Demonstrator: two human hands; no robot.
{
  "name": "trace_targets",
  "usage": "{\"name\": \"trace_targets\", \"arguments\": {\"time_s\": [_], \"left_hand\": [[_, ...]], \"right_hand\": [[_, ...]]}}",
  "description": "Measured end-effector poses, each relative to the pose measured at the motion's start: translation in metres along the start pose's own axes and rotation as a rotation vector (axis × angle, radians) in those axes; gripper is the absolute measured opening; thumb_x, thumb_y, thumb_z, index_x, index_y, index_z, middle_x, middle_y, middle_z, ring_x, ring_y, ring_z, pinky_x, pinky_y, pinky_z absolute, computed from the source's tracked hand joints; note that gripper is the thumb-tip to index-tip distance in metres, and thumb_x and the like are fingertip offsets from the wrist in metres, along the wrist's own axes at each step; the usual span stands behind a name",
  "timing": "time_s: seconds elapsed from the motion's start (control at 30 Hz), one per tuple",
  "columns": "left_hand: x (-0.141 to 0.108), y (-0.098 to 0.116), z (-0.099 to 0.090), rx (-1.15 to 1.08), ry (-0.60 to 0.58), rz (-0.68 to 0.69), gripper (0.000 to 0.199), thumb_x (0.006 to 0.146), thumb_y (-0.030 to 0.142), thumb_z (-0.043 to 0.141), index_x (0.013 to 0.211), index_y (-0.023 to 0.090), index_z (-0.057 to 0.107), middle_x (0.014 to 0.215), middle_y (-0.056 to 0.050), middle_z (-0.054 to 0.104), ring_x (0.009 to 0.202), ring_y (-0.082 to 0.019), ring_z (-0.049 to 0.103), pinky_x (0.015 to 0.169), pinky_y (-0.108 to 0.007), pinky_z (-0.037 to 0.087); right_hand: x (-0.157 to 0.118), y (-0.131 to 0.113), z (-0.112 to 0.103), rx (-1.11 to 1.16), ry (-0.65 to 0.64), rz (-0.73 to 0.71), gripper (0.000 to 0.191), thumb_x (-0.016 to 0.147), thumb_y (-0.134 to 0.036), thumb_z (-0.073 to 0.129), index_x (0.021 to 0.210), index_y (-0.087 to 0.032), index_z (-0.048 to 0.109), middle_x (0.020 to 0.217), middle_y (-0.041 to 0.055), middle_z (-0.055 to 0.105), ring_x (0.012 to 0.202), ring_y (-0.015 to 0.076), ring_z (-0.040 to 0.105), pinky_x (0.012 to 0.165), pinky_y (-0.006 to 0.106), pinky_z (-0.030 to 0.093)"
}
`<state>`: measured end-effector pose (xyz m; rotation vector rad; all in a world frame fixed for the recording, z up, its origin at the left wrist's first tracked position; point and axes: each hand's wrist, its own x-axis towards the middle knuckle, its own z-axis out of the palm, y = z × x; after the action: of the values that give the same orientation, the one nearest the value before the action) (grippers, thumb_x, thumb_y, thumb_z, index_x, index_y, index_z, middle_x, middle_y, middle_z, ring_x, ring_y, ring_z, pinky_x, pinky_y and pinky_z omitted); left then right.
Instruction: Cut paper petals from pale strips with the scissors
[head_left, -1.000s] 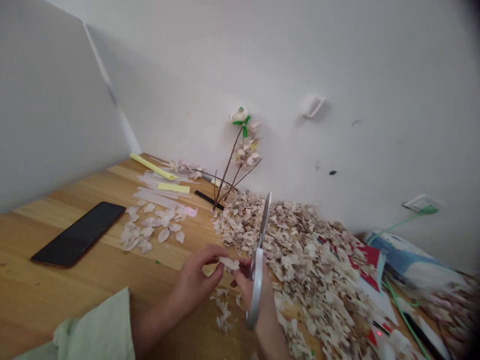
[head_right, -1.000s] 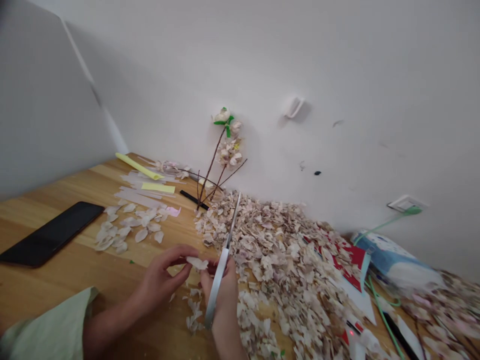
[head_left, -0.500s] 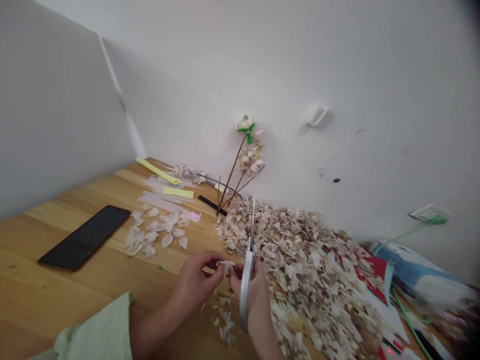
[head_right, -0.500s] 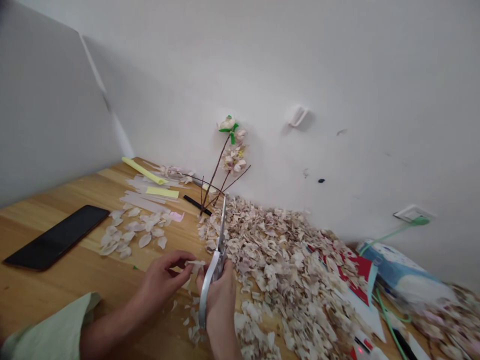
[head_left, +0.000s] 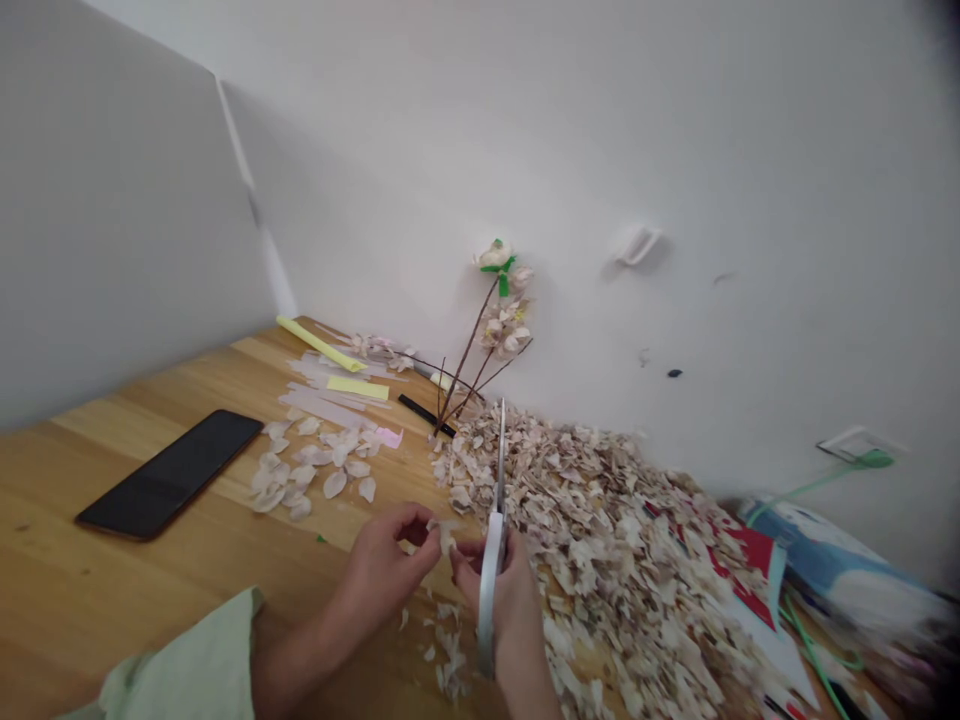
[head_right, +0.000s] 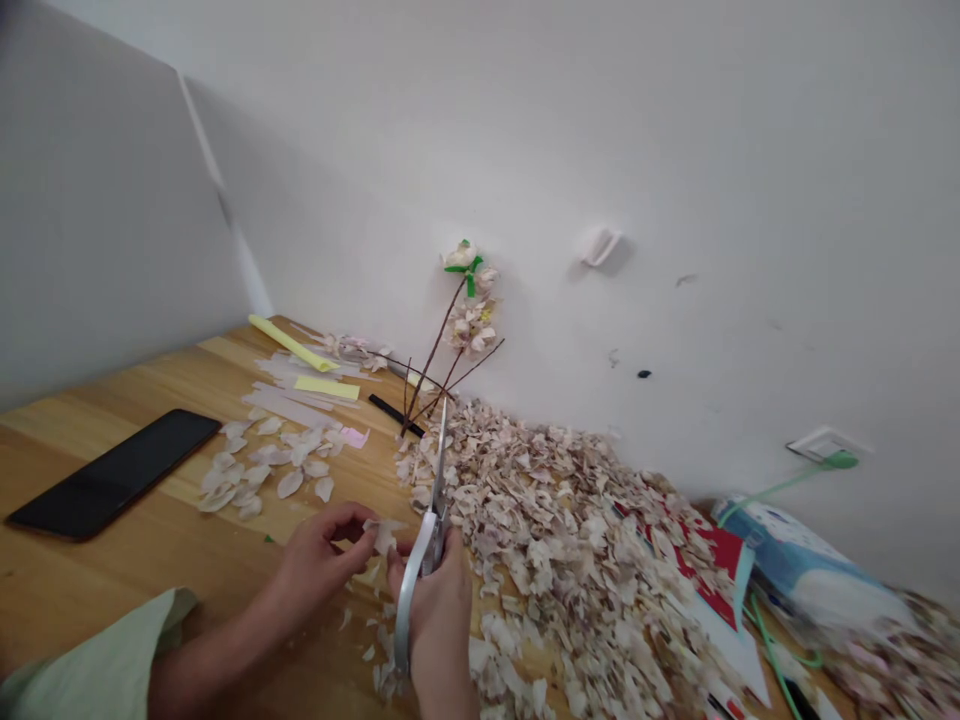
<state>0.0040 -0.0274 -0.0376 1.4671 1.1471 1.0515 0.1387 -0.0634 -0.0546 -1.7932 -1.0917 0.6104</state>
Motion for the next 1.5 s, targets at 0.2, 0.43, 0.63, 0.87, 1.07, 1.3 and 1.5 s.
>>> {"name": "trace_targets", "arguments": {"time_s": [0.2,0.43,0.63,0.87,1.07,1.3,1.5], "left_hand": [[0.000,0.000,0.000,-0.119,0.007,-0.049,0.020,0.067,0.029,0.056,0.079,0.015,0.065,0.072,-0.006,0.066,0.063,-0.019,0.064,0.052,-0.026,0.049],[-0.002,-0.003,0.001,-0.159,-0.039,-0.077,0.029,0.068,0.031,0.057,0.088,0.013,0.069,0.081,-0.010,0.073,0.065,-0.021,0.066,0.056,-0.029,0.051],[-0.003,-0.001,0.000,-0.165,-0.015,-0.055,0.024,0.069,0.028,0.059,0.085,0.017,0.072,0.085,-0.008,0.075,0.075,-0.022,0.069,0.068,-0.030,0.054],[-0.007,0.005,-0.003,-0.097,-0.101,-0.004,0.018,0.074,0.024,0.058,0.083,0.021,0.073,0.082,-0.005,0.075,0.073,-0.022,0.069,0.064,-0.028,0.053],[-0.005,0.007,-0.006,-0.064,-0.114,-0.010,0.021,0.074,0.025,0.056,0.085,0.019,0.073,0.081,-0.007,0.073,0.071,-0.020,0.066,0.062,-0.027,0.052],[0.001,0.007,-0.005,-0.359,0.041,-0.155,0.025,0.060,0.031,0.066,0.079,0.016,0.061,0.071,-0.002,0.060,0.060,-0.015,0.056,0.049,-0.028,0.053],[0.003,0.009,-0.003,-0.563,0.014,-0.248,0.039,0.051,0.034,0.072,0.080,0.016,0.053,0.062,0.005,0.051,0.056,-0.012,0.051,0.046,-0.028,0.052]], "right_hand": [[-0.005,-0.006,0.000,-0.074,0.040,-0.028,0.025,0.059,-0.039,0.059,0.074,-0.024,0.045,0.064,0.0036,0.063,0.054,0.0239,0.062,0.048,0.031,0.047],[-0.008,-0.011,0.005,0.084,-0.069,0.054,0.033,0.058,-0.044,0.059,0.077,-0.024,0.041,0.060,-0.0007,0.060,0.049,0.0225,0.062,0.044,0.030,0.047],[-0.012,-0.014,0.002,-0.070,-0.066,-0.005,0.032,0.061,-0.043,0.056,0.083,-0.023,0.044,0.078,0.0098,0.068,0.068,0.0282,0.065,0.062,0.037,0.049],[-0.022,-0.034,-0.003,-0.353,0.043,-0.170,0.017,0.061,-0.028,0.050,0.077,-0.024,0.044,0.060,0.0045,0.061,0.055,0.0265,0.060,0.050,0.031,0.040],[-0.025,-0.038,-0.001,-0.338,0.120,-0.259,0.014,0.060,-0.023,0.055,0.071,-0.025,0.046,0.055,0.0016,0.061,0.050,0.0228,0.059,0.045,0.027,0.038],[-0.013,-0.020,0.003,-0.061,0.048,-0.023,0.027,0.064,-0.043,0.057,0.078,-0.023,0.047,0.064,0.0053,0.065,0.055,0.0245,0.063,0.047,0.031,0.047],[-0.013,-0.021,0.007,0.275,-0.006,0.064,0.033,0.061,-0.041,0.061,0.075,-0.024,0.037,0.070,0.0019,0.063,0.049,0.0189,0.063,0.032,0.023,0.044]]}}
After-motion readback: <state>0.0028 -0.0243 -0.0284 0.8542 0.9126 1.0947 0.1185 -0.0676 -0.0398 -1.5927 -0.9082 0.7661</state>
